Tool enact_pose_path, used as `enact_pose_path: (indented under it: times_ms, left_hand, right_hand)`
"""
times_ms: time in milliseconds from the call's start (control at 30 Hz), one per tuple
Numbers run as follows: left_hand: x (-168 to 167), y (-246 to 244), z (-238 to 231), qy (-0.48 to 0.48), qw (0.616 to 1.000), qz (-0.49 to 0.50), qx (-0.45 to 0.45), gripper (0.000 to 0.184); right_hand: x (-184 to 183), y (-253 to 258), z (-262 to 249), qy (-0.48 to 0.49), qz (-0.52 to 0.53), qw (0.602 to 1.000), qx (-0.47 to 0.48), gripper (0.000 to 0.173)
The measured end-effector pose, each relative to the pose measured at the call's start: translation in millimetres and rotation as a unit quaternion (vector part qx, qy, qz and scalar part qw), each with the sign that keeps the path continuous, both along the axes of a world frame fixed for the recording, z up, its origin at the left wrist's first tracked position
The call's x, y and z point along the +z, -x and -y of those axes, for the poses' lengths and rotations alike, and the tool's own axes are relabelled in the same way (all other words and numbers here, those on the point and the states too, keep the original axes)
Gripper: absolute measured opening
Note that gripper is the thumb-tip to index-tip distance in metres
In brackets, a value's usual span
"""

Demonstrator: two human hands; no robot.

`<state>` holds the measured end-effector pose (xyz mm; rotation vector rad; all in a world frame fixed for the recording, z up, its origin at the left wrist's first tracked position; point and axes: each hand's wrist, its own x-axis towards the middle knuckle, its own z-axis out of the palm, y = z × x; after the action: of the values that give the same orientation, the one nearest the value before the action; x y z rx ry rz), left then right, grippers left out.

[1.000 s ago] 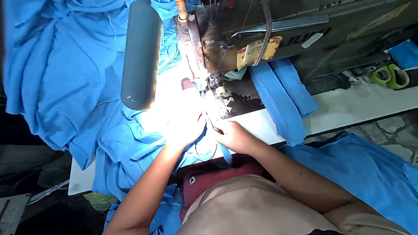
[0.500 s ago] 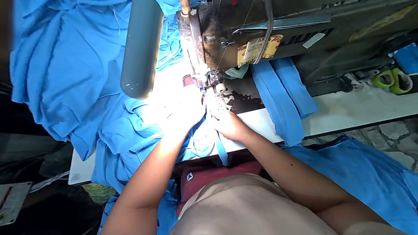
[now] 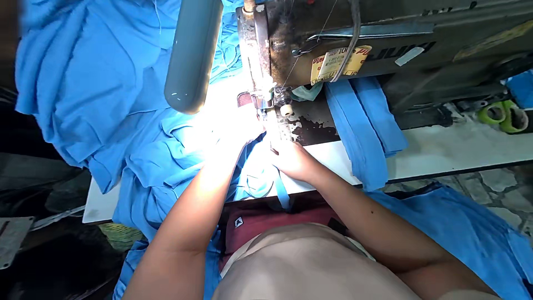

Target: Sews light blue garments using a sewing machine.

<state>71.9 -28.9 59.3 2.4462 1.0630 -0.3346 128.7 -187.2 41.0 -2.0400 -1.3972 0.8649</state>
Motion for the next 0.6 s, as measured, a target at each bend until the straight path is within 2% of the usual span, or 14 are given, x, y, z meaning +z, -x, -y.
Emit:
enact_pose_path:
  times_ms: [100,200,300,400,500,600]
  left_hand:
    - [-1.8,0.7,0.1,-0.020,1.000,-0.004,-0.001,0.029]
    - [-4.9,2.6,0.2,-0.038,0.999,0.016,-0.014,0.028]
    - [-7.5,6.2,5.8,-0.044,0.998,0.055,-0.003,0.022]
    - [-13.3,11.9,14.1,-0.084,0.992,0.099,-0.006,0.018]
    - [-36.3,29.2,23.0,-0.181,0.963,0.181,-0.083,0.024]
    - [-53.8,46.5,23.3,-0.194,0.939,0.248,-0.141,0.027]
  right_hand:
    - [0.5,6.3,-0.9,0.046,0.144,0.988,0.041,0.026]
    - [1.5,3.2,-2.5,0.074,0.214,0.972,0.061,0.039]
    - [-7.2,-13.2,-2.5,0.015,0.221,0.968,0.119,0.041]
    - [-14.3,-25.9,-3.1,-0.003,0.214,0.965,0.148,0.049]
    - [-14.5,-28.5,-3.6,0.022,0.217,0.965,0.147,0.052]
    - [-14.6,-27.9,-3.8,0.023,0.204,0.969,0.137,0.046]
